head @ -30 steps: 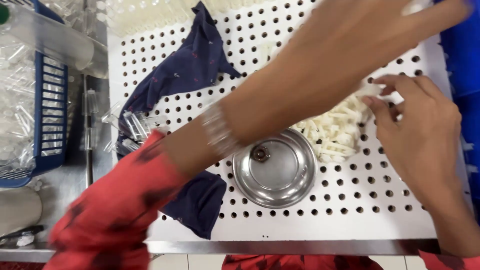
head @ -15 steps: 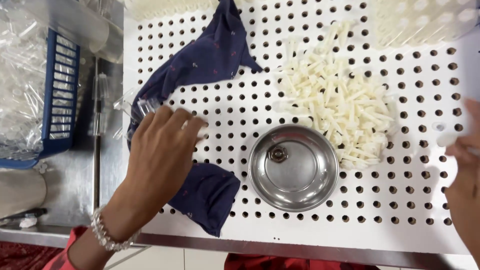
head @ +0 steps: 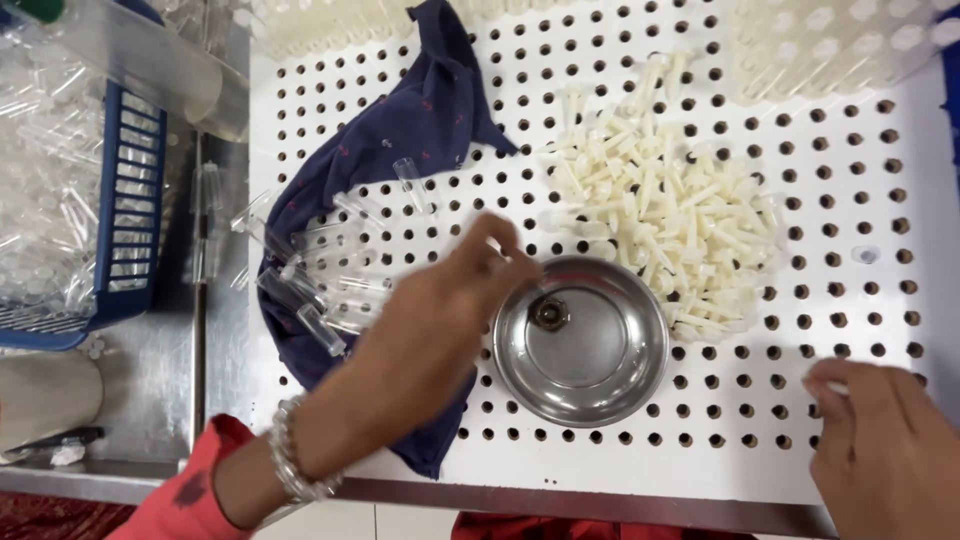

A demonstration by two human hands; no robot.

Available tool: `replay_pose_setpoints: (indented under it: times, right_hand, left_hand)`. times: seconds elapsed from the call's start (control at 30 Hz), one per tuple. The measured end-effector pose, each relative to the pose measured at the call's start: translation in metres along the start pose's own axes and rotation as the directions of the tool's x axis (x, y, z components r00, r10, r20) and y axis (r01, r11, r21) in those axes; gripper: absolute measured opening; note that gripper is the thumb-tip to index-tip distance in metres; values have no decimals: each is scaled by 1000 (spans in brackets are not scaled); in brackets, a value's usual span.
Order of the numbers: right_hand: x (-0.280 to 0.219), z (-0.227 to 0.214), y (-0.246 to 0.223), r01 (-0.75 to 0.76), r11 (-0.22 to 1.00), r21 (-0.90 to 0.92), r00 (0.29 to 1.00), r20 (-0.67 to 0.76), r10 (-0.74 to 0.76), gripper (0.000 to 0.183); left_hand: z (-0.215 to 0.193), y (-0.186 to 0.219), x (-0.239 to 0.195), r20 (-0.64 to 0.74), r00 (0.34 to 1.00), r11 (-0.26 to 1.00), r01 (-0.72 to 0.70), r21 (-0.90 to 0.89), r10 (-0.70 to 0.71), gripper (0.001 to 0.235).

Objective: Assembling plastic medical vials by inserting white components into clear tubes.

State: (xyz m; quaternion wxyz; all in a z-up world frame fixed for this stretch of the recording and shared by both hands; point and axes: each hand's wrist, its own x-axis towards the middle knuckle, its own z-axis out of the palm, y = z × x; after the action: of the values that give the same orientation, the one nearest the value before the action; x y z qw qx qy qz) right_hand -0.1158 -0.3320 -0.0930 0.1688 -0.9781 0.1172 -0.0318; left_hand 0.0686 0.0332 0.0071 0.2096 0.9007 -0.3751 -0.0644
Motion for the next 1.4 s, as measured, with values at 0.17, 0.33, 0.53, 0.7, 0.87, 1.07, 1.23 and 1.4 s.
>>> replay_pose_setpoints:
  times: [0.17, 0.33, 0.53, 0.7, 0.87, 1.07, 1.23, 1.4]
  right_hand:
    - [-18, 5, -38, -290, 922, 256, 947, 219, 237, 15]
    - [-13, -2, -53, -84, 982, -168, 991, 86, 100, 13]
    - [-43, 20, -67, -339, 779, 528, 940, 164, 299, 20]
    - [-23, 1, -131, -200, 813, 547, 970, -6, 242, 26]
    - [-34, -3, -137, -124, 885, 448, 981, -79, 178, 25]
    - [-62, 48, -59, -197, 750, 632, 863, 475, -173, 10]
    - [-90, 77, -26, -605, 159, 780, 711, 619, -334, 35]
    - [-22, 7, -43, -660, 327, 676, 716, 698, 0, 42]
  left_hand:
    - [41, 31, 6, -80, 936, 938, -345, -26, 342, 45]
    - [36, 32, -9, 18, 891, 888, -454, 74, 454, 49]
    - [26, 20, -13, -56, 952, 944, -290, 155, 302, 45]
    - [18, 64, -14, 124, 989, 951, -44, -307, 86, 24]
    - [20, 85, -27, 55, 997, 820, -13, -573, 54, 11]
    - [13, 81, -23, 10, 962, 725, -199, -660, 273, 3]
    - [18, 76, -9, 113, 907, 641, -194, -743, 406, 9]
    - [35, 63, 74, -15, 901, 616, -308, -725, 433, 13]
